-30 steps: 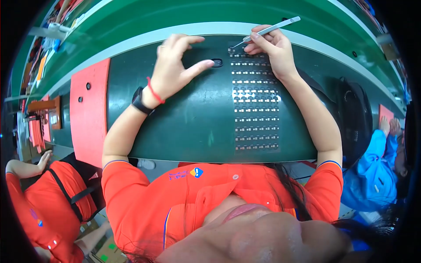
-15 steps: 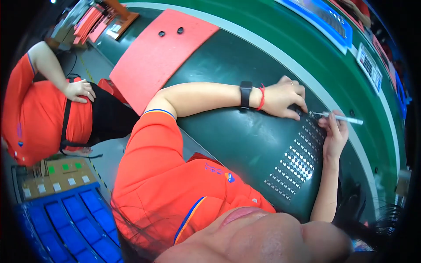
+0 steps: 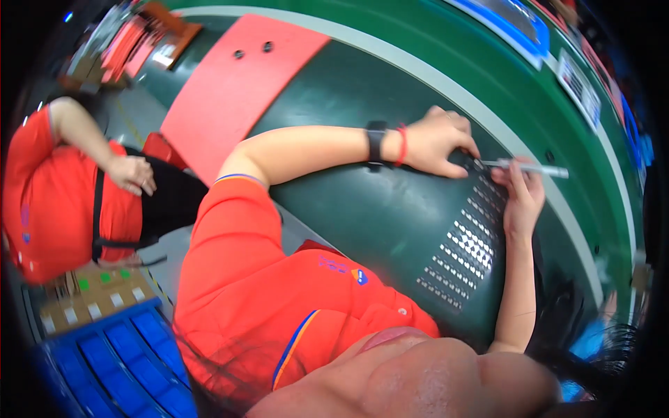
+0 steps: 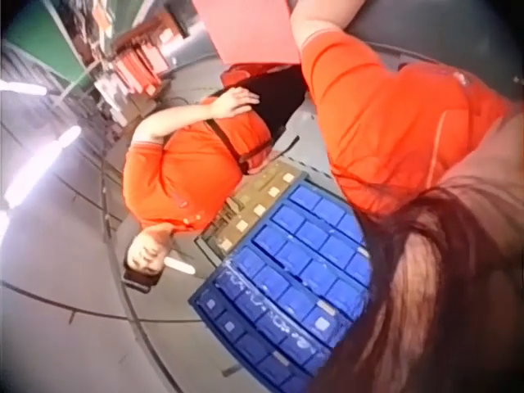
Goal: The person assembles small electronic components onto a grid tray, taking them from a blue bin and a plastic bag. The components are placed using tweezers.
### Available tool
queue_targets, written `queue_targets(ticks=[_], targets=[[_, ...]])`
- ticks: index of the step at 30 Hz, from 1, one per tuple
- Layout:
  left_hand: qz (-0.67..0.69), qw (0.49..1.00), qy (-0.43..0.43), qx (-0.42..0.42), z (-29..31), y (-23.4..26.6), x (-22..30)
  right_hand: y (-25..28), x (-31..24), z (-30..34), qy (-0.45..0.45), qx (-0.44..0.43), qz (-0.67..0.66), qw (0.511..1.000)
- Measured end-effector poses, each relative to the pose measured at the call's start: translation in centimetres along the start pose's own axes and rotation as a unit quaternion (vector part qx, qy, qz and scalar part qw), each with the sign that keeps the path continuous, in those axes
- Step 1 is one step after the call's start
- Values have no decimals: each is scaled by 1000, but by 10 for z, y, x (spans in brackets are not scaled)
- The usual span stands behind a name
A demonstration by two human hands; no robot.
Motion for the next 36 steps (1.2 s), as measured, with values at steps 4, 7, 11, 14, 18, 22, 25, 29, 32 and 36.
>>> queue_targets(ticks=[4, 7, 11, 14, 18, 22, 25, 29, 32, 36], targets=[[23, 999, -15, 23, -2, -4, -2, -2, 0, 3, 7, 2, 6, 1000], [29, 999, -20, 13, -4, 3, 3, -5, 0, 1, 21, -5, -11, 1000], [62, 995, 77, -34, -2, 1, -1, -8, -1, 0, 20, -3, -9, 1000], [65, 994, 81, -39, -4, -2, -1, -8, -2, 0, 19, -10, -8, 1000], [58, 995, 73, -43, -4, -2, 1, -8, 0, 2, 18, -28, -2, 999], [60, 993, 85, -47, -5, -1, 2, -10, 2, 3, 31, -43, 5, 999], [34, 997, 48, -42, -7, 0, 6, -10, 3, 4, 31, -46, 8, 998], [41, 996, 59, -44, -7, 0, 6, -11, 3, 4, 28, -42, 13, 999], [40, 996, 60, -44, -6, 0, 6, -11, 3, 5, 29, -41, 19, 999], [40, 997, 59, -42, -7, 0, 6, -12, 1, 5, 29, -40, 22, 999]])
Point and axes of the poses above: each hand's wrist, its own z-axis away from the middle knuckle, its own y-axis out of the back of the hand, x = y × z, the point moved 3 cm from there along -z, towards the middle knuckle, and after that the axes turned 5 degrees about y, right-handed, at the moved point
